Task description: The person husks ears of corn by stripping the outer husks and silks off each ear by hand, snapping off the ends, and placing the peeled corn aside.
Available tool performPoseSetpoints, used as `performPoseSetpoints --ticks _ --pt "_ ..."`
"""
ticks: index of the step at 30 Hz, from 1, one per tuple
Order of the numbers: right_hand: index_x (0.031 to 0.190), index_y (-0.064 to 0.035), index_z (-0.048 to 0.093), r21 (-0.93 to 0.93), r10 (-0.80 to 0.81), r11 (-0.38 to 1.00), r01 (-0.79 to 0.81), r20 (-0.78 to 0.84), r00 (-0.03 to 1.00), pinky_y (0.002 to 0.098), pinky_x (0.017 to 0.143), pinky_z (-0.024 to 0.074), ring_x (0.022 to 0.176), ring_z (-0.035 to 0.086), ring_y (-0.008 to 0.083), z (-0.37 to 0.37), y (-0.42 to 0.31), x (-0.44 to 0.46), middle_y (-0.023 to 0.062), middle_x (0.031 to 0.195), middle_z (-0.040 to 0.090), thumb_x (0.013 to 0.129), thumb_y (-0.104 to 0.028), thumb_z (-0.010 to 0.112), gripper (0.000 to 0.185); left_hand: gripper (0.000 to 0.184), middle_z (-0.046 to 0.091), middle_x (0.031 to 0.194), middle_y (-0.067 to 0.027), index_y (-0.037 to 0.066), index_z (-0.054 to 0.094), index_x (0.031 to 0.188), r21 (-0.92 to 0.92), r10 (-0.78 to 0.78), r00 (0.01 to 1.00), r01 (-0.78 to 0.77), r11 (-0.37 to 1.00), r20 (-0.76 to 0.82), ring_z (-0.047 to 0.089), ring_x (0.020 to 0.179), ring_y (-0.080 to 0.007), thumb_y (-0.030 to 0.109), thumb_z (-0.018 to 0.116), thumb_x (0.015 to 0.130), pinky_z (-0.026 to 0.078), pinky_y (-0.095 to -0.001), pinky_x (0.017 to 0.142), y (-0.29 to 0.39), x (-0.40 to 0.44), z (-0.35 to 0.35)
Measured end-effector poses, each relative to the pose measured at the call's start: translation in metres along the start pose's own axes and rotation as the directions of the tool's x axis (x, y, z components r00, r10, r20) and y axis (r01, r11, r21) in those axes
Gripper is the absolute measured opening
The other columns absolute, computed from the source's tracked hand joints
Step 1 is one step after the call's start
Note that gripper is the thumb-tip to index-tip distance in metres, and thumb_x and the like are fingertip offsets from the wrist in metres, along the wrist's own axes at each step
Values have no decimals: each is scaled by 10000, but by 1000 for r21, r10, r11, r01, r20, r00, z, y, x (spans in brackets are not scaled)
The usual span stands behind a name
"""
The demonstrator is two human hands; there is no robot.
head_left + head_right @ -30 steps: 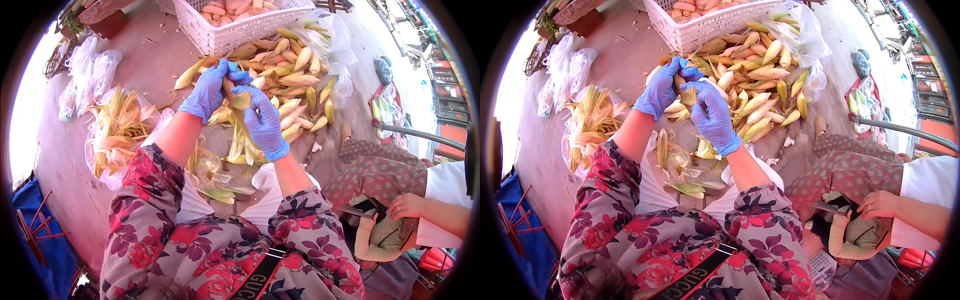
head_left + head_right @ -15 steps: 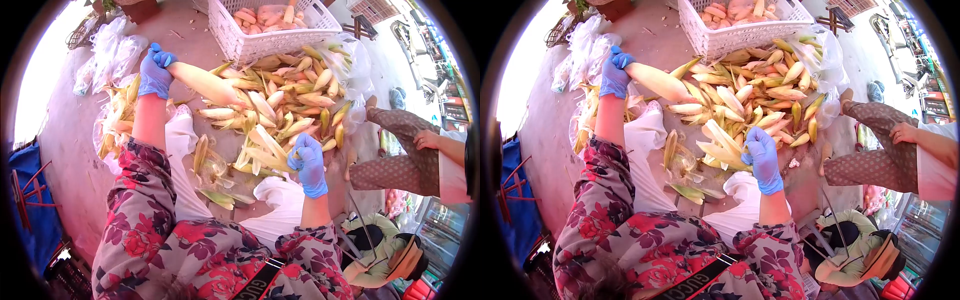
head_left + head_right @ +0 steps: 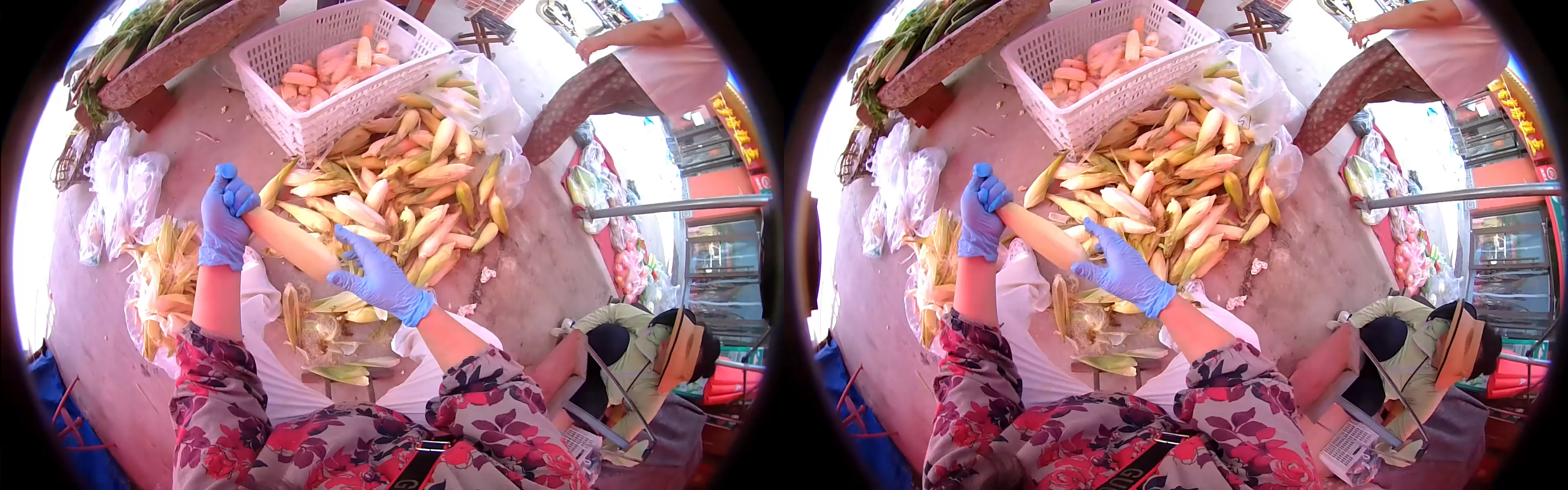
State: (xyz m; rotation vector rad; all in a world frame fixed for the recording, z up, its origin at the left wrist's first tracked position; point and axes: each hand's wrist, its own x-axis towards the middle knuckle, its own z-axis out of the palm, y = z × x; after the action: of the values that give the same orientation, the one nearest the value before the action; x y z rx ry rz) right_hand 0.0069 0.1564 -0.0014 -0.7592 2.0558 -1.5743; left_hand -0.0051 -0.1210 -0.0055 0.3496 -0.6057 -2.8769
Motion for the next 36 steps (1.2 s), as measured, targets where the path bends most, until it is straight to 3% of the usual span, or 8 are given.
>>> performPoseSetpoints --ticks 1,3,7,10,20,27,33,36 --pt "1207 40 422 57 88 994 -93 80 993 316 779 481 924 569 245 6 2 -2 188 1110 535 802 -455 620 670 269 236 474 60 121 462 768 39 -46 988 52 998 -147 201 381 -59 277 368 966 224 -212 366 -18 -6 18" --pt "1186 25 442 157 298 927 -340 243 923 272 634 487 745 582 179 10 -7 -6 149 1007 570 802 -491 597 661 218 412 567 40 100 517 901 43 -102 973 95 995 206 390 482 -73 276 401 957 374 -227 488 -43 -5 -2" --pt "1071 -4 501 624 357 587 -516 373 856 205 349 400 459 535 119 3 16 -8 84 770 591 801 -537 555 599 315 538 986 -34 82 481 1169 572 168 977 -65 817 -129 513 890 -132 276 479 921 408 -293 819 -51 -17 40" --pt "1021 -10 518 734 481 534 -419 145 865 212 346 395 408 491 118 -24 32 20 75 720 585 826 -534 516 559 418 515 1176 -25 88 456 1257 808 296 955 -150 570 -32 501 1042 -135 242 537 877 367 -302 939 -39 -26 25" --pt "980 -48 532 887 546 461 -8 -277 791 296 457 464 658 627 231 -282 170 234 95 738 620 877 -514 392 497 332 513 1185 -37 53 497 1194 781 76 983 83 619 -165 519 1006 -131 186 502 889 411 -294 894 -38 -12 22" --pt "991 -86 575 534 856 348 -770 154 494 301 534 472 671 626 202 -78 305 73 48 861 644 903 -352 418 321 283 535 1157 -62 18 530 1138 754 65 982 93 650 -178 539 1000 -136 136 507 882 421 -269 879 -42 -16 30" --pt "904 -84 581 700 986 166 -695 -107 128 301 518 450 601 613 195 22 367 -77 51 803 632 799 -253 511 211 301 522 1182 -100 -15 503 1175 791 36 987 102 604 -155 530 1020 -175 128 459 913 430 -305 910 -54 -25 27" --pt "782 -2 584 521 771 356 -776 -632 -71 401 591 463 651 609 294 15 368 -100 156 758 625 799 -239 477 260 332 494 1248 -109 5 477 1216 801 -4 990 119 587 -144 497 1091 -182 173 427 933 362 -301 981 -53 -20 16"
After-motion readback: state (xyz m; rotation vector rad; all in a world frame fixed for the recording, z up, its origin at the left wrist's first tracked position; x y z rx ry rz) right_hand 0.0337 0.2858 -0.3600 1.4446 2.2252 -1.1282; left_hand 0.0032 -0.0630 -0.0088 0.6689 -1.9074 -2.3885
